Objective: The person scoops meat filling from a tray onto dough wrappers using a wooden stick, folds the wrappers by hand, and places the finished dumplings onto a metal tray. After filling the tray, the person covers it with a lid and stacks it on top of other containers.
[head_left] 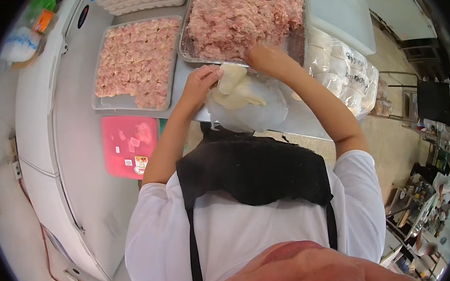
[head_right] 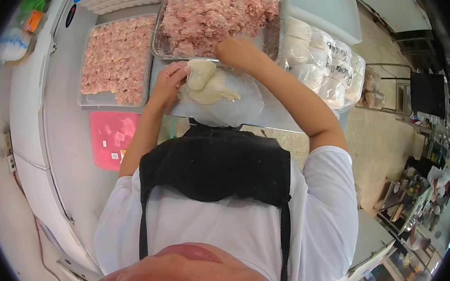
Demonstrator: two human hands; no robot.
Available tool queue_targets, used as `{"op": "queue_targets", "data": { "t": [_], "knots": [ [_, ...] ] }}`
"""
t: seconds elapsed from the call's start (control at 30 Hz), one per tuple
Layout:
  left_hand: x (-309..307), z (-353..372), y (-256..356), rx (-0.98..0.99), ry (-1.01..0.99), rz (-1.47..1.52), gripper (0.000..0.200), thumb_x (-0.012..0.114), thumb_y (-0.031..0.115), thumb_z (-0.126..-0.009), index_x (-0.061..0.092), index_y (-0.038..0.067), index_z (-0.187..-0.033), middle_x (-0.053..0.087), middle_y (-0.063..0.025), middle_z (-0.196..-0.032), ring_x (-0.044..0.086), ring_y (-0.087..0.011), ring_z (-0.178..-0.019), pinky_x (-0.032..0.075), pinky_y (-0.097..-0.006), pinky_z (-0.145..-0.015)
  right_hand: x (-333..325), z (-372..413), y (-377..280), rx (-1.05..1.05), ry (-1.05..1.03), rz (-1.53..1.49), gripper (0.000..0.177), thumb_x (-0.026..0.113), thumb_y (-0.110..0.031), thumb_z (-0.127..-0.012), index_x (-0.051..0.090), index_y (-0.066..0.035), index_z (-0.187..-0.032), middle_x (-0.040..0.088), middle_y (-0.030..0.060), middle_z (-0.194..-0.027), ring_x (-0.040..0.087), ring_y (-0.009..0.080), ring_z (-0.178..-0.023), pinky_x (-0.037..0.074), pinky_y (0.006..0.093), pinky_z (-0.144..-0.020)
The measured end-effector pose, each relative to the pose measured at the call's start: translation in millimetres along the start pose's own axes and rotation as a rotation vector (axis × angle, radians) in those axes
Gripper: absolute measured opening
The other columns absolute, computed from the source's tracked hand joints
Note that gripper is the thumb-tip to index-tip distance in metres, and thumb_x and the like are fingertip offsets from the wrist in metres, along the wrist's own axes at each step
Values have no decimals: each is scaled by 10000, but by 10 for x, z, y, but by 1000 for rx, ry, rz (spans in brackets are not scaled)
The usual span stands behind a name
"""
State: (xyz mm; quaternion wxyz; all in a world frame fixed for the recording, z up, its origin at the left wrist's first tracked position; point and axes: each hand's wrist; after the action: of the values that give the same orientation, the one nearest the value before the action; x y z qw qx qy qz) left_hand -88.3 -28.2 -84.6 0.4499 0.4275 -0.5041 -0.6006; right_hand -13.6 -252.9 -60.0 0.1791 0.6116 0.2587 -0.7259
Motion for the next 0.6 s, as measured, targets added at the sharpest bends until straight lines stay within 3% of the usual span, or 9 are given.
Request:
{"op": "queue_targets", "data": {
  "t": [0.1,0.17,0.23,0.27,0.33,0.37,0.47,0.5,0.6],
  "knots": [
    [-169,-9,-3,40,42,-131,257,631,211,-885,677,-28,-969,628,-55,-879,563,-99,-824,453,-241,-747,-564,155,-90,4,-53,135,210,569,-208,-819,676,-34,-771,671,161,-793,666,345,-767,526,462,-655],
    [-282,17,66,116,15,-183,241,642,198,-875,679,-29,-949,630,-54,-876,570,-103,-796,457,-244,-733,-883,152,-122,29,-87,238,239,530,-222,-855,669,-39,-789,660,157,-763,658,326,-753,517,444,-640],
    [-361,-5,134,105,-48,-42,229,640,188,-875,679,-31,-929,633,-54,-875,570,-103,-785,461,-244,-720,-1043,85,-229,44,-21,311,240,505,-210,-871,664,-49,-791,658,136,-748,657,302,-744,518,421,-624],
    [-389,-11,145,99,-79,28,224,638,183,-875,679,-32,-919,635,-54,-875,570,-103,-779,463,-244,-714,-815,38,-201,0,22,314,241,504,-211,-876,665,-53,-791,658,136,-750,657,301,-743,516,422,-623],
    [-421,-34,31,196,-60,-262,223,621,182,-887,673,-32,-920,642,-52,-887,581,-113,-796,468,-251,-728,-137,-68,-87,-85,112,317,244,502,-215,-885,665,-61,-792,658,137,-755,657,300,-742,514,425,-622],
    [-457,-68,-12,249,-48,-409,223,612,182,-894,669,-32,-920,645,-51,-893,587,-118,-805,471,-255,-735,-137,-46,-256,-71,20,295,226,512,-222,-881,672,-85,-797,658,128,-752,660,292,-739,514,417,-615],
    [-555,-124,-83,117,-36,-152,239,583,209,-914,659,-18,-923,647,-42,-900,598,-129,-844,469,-267,-767,-642,35,-379,74,-11,262,209,531,-163,-809,691,-51,-736,671,171,-752,682,318,-742,550,412,-606],
    [-573,-147,-61,123,-31,20,256,560,231,-929,629,-4,-1002,639,-31,-932,598,-125,-859,466,-266,-774,-741,23,-337,103,-82,296,214,523,-159,-811,698,-47,-761,675,174,-773,681,324,-747,552,419,-613],
    [-600,-83,35,-162,-114,593,297,552,239,-933,585,1,-1108,619,-39,-1005,587,-116,-894,467,-259,-793,-536,-55,-297,109,-48,317,227,522,-181,-819,696,-41,-775,677,173,-786,682,321,-769,548,439,-652]
  ]
}}
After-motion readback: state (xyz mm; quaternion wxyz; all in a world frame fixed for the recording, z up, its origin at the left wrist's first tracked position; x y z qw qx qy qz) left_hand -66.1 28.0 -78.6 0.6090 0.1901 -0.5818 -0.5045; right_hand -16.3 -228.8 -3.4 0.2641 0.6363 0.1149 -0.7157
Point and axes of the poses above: each hand's wrist, its own z-axis away from the middle knuckle, its own x-axis out of the palm, y = z × x
